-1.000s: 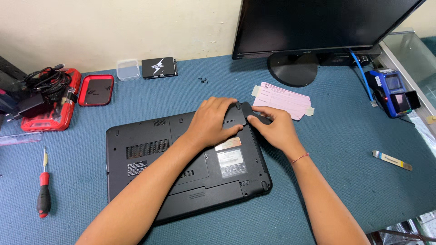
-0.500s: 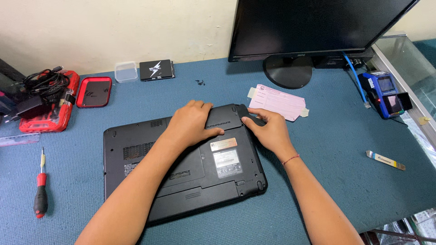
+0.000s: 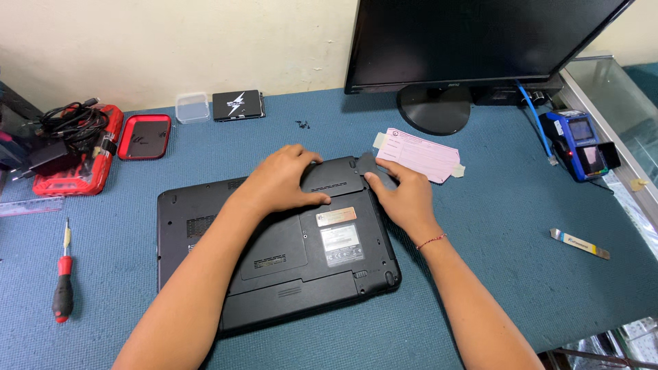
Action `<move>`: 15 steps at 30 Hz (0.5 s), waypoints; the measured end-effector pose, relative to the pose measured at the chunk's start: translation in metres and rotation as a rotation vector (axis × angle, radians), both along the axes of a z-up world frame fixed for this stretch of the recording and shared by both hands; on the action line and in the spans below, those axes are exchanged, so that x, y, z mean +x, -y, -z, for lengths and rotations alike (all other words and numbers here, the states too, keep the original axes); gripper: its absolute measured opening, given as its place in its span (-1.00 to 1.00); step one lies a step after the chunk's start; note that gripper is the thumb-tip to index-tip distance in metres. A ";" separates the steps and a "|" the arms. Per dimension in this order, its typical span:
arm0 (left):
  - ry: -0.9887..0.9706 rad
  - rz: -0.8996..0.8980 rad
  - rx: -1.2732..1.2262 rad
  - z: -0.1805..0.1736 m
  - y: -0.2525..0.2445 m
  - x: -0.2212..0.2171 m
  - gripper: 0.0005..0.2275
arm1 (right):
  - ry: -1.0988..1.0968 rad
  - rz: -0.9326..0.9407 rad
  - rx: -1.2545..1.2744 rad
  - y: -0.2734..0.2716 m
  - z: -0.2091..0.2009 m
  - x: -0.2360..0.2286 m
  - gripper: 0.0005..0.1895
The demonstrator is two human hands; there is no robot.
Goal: The person removes screws from the bottom of a laptop using a screwdriver and then uses a plastic pry tool to lift and remove the bottom cover panel. The removed screws are placed on the table.
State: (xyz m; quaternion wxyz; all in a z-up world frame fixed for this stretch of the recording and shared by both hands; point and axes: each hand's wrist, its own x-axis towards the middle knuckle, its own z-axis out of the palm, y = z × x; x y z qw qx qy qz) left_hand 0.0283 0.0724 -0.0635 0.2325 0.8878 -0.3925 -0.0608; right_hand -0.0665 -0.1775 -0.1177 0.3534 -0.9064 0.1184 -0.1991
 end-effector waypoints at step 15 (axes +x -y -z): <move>-0.452 -0.052 -0.499 0.034 -0.027 0.039 -0.63 | 0.189 -0.129 -0.276 0.007 -0.016 0.016 -0.73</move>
